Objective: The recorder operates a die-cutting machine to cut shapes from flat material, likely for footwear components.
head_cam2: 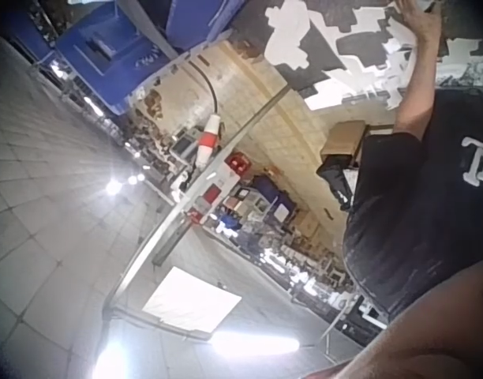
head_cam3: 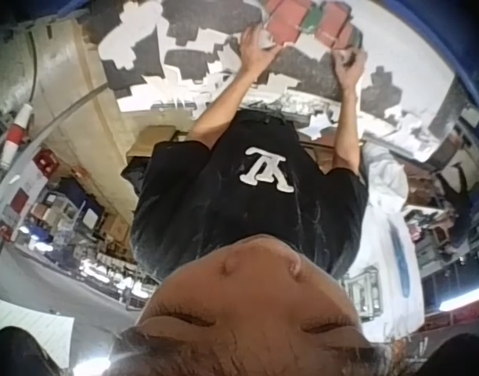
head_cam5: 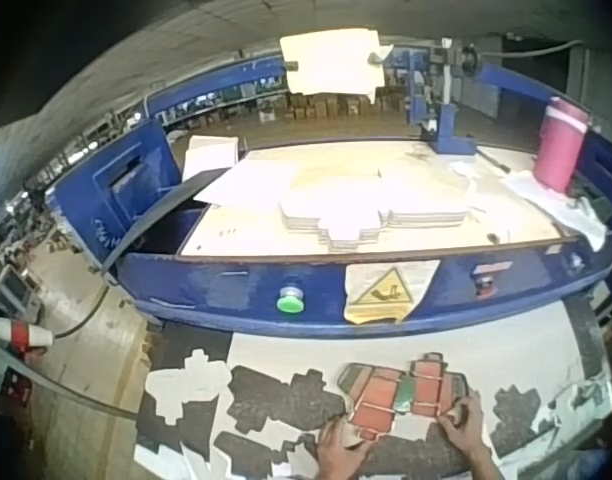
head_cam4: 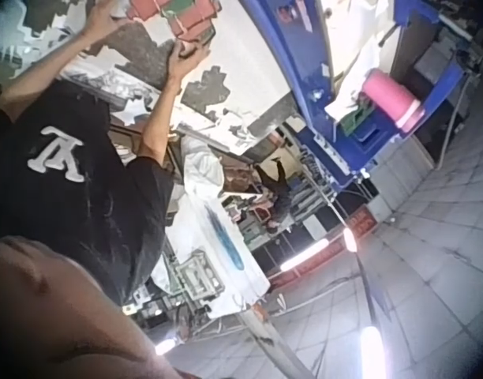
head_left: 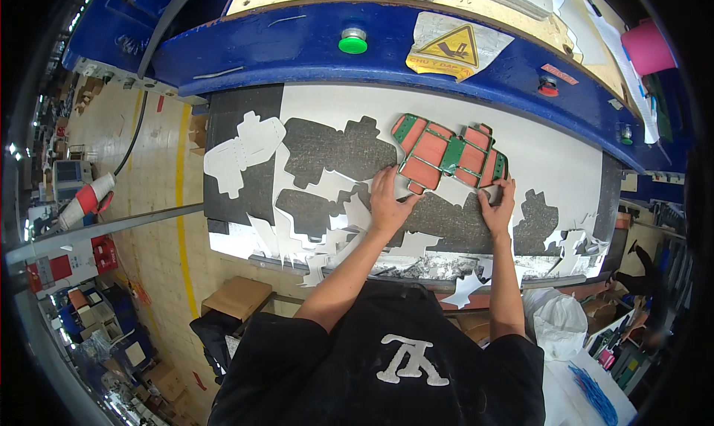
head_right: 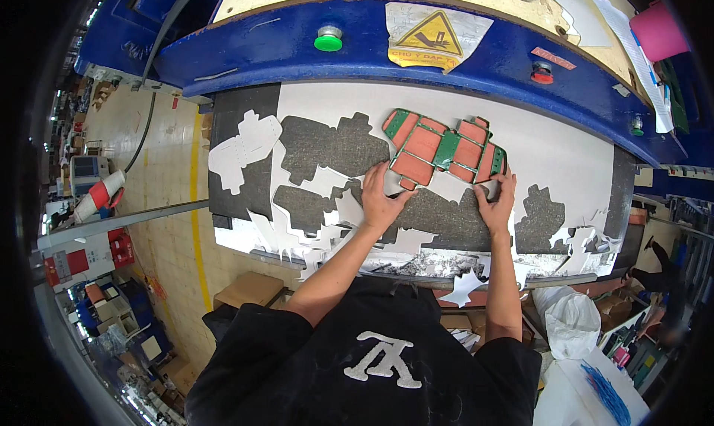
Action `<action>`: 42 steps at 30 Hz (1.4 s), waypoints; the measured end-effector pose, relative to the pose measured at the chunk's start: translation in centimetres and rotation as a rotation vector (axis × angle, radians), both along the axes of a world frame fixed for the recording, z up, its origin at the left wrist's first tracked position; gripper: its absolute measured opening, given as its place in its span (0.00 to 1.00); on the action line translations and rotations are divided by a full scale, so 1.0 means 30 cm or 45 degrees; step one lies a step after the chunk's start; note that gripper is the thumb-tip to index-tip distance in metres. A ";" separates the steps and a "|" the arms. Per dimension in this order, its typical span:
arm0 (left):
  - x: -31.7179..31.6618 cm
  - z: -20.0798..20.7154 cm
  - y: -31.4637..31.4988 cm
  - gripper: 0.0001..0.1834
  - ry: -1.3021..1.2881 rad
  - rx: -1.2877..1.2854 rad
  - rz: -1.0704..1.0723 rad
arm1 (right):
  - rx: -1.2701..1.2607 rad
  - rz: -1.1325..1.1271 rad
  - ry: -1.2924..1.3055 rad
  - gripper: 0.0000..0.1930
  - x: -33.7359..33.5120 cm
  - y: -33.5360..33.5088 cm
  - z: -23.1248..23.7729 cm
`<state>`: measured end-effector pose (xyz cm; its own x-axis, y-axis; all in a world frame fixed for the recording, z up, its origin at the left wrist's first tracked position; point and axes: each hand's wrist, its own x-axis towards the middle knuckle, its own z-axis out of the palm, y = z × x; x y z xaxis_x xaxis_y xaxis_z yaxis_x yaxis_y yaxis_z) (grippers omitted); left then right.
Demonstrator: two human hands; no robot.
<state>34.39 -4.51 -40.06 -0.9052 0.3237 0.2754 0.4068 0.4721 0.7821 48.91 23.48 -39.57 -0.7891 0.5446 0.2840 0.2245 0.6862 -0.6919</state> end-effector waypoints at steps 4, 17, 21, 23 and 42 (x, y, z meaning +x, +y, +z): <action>-0.001 -0.005 -0.015 0.49 -0.019 -0.001 0.005 | 0.087 -0.120 -0.002 0.31 -0.048 -0.161 0.051; 0.045 0.024 0.006 0.46 0.124 -0.096 0.023 | -0.076 -0.220 -0.094 0.44 -0.149 -0.266 0.066; 0.052 0.031 0.019 0.47 0.097 -0.069 0.031 | -0.152 -0.184 -0.096 0.46 -0.095 -0.281 0.087; 0.046 0.024 0.004 0.48 0.075 -0.071 0.038 | -0.426 -0.190 -0.175 0.46 -0.090 -0.346 0.129; 0.037 0.180 -0.008 0.45 0.089 -0.113 -0.197 | -0.061 0.131 -0.063 0.73 -0.217 -0.249 0.184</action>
